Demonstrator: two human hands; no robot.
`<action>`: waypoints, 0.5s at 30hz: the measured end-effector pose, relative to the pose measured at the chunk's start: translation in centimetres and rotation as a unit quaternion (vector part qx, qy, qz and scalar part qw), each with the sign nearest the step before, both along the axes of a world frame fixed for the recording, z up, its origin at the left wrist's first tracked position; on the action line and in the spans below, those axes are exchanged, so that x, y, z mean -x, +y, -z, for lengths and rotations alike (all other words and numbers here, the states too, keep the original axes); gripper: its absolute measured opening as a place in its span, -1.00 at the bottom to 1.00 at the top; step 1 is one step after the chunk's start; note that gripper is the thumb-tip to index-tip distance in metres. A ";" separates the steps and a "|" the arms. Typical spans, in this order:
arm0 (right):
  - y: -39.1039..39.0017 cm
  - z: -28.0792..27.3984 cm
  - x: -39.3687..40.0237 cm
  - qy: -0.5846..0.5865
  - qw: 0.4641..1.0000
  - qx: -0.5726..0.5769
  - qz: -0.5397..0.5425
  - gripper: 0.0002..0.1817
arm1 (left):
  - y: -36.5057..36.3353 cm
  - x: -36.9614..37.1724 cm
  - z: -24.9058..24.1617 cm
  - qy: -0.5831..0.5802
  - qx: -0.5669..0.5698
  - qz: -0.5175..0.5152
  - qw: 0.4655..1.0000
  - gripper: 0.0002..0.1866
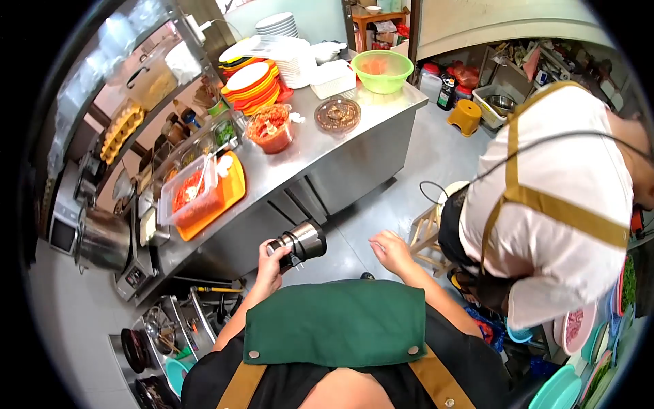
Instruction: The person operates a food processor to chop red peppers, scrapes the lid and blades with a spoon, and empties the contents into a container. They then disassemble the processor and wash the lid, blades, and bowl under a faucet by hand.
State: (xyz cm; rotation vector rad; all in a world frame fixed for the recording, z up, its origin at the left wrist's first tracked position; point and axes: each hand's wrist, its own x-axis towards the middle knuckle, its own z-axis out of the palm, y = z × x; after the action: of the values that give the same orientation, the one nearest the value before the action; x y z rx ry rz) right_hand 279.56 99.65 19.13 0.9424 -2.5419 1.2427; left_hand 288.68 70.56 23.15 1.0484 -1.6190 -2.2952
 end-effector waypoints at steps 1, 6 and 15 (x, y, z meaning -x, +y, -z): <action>-1.0 0.3 2.6 -0.025 1.000 -0.013 0.012 -0.89 | -0.7 1.8 -0.6 0.019 0.008 -0.002 1.000 -0.43; -5.0 -1.3 13.1 -0.075 0.994 -0.065 0.034 -0.89 | -3.2 10.3 -3.0 0.088 -0.005 -0.040 0.995 -0.46; -4.8 1.6 24.3 -0.105 0.990 -0.020 0.095 -0.88 | -6.2 32.2 -8.2 0.208 -0.068 0.088 0.972 -0.43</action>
State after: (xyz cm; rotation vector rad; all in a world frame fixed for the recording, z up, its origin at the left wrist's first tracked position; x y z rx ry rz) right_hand 255.27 94.85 17.53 0.5855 -2.7486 1.2989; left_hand 256.52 64.31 31.40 0.4081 -1.4469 -2.5486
